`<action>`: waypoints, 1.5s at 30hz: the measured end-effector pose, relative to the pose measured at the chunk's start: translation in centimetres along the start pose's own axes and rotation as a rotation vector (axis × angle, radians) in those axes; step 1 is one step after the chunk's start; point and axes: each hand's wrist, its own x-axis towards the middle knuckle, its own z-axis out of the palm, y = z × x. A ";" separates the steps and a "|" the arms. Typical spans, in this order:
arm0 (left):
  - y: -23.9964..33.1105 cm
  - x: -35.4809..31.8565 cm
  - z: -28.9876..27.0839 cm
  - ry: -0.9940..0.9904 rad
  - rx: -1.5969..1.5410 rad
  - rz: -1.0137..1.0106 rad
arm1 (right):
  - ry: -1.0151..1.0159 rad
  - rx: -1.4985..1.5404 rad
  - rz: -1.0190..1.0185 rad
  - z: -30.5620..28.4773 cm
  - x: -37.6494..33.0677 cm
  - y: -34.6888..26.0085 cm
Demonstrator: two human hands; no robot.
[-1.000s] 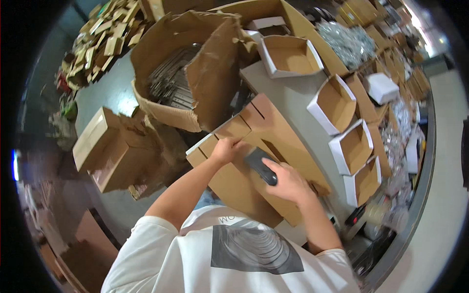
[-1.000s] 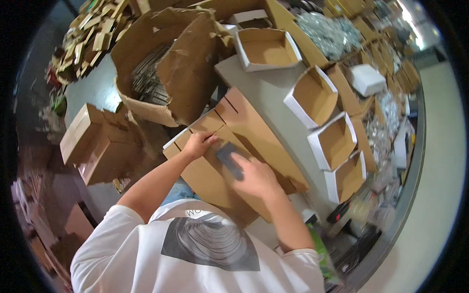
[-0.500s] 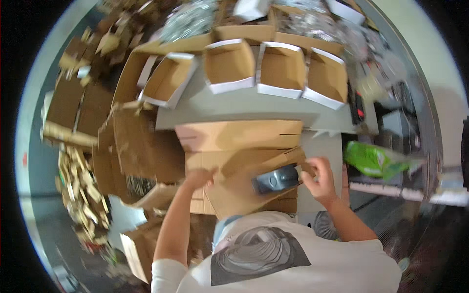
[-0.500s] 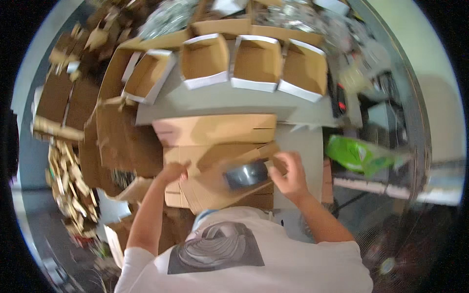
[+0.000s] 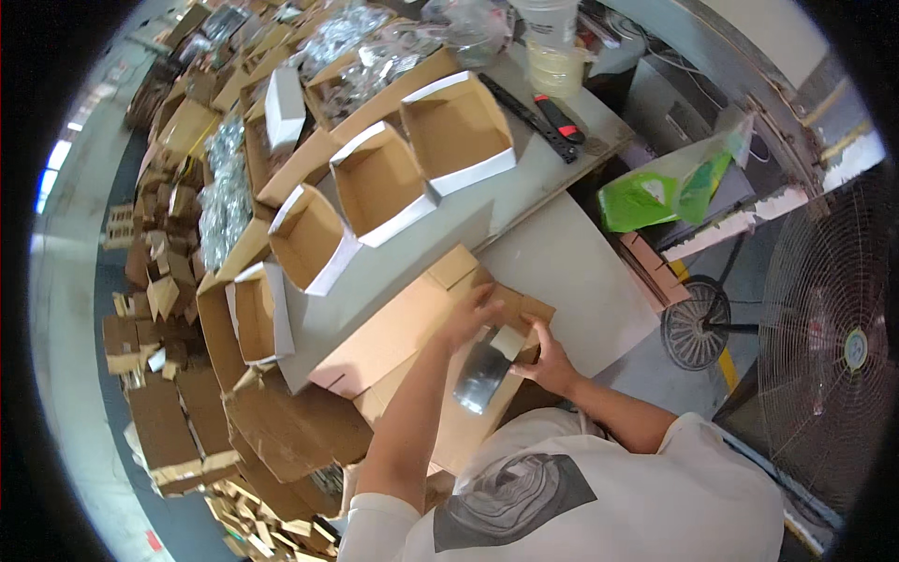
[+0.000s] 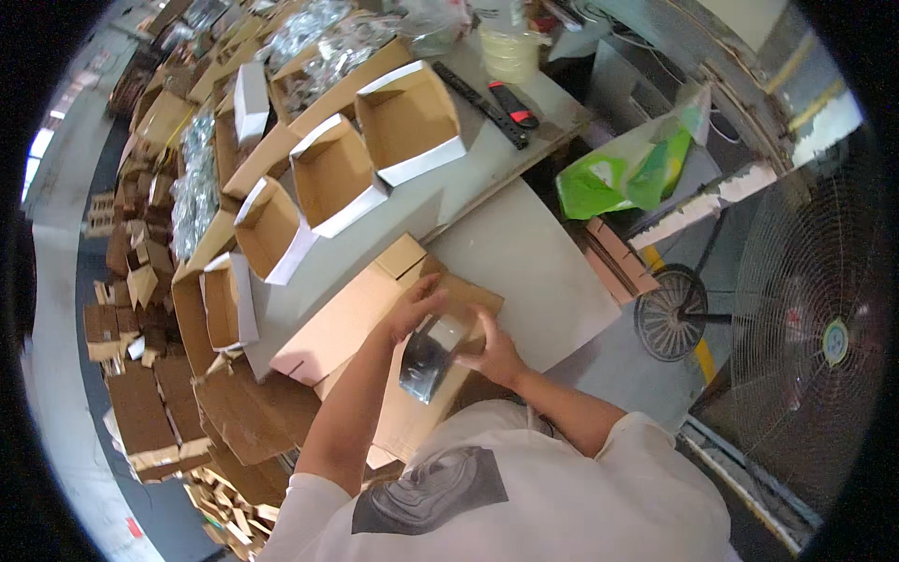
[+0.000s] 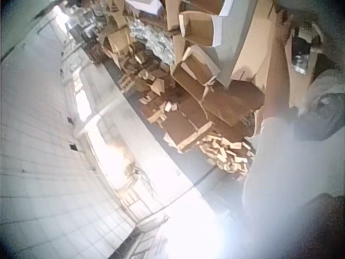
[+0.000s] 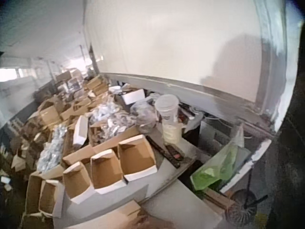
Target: Packing metal hardware components into individual boxes and sealing them with tape.
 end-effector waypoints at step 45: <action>-0.8 -0.7 0.4 -0.035 0.344 0.215 | -0.279 -0.107 -0.291 -3.9 1.9 -8.4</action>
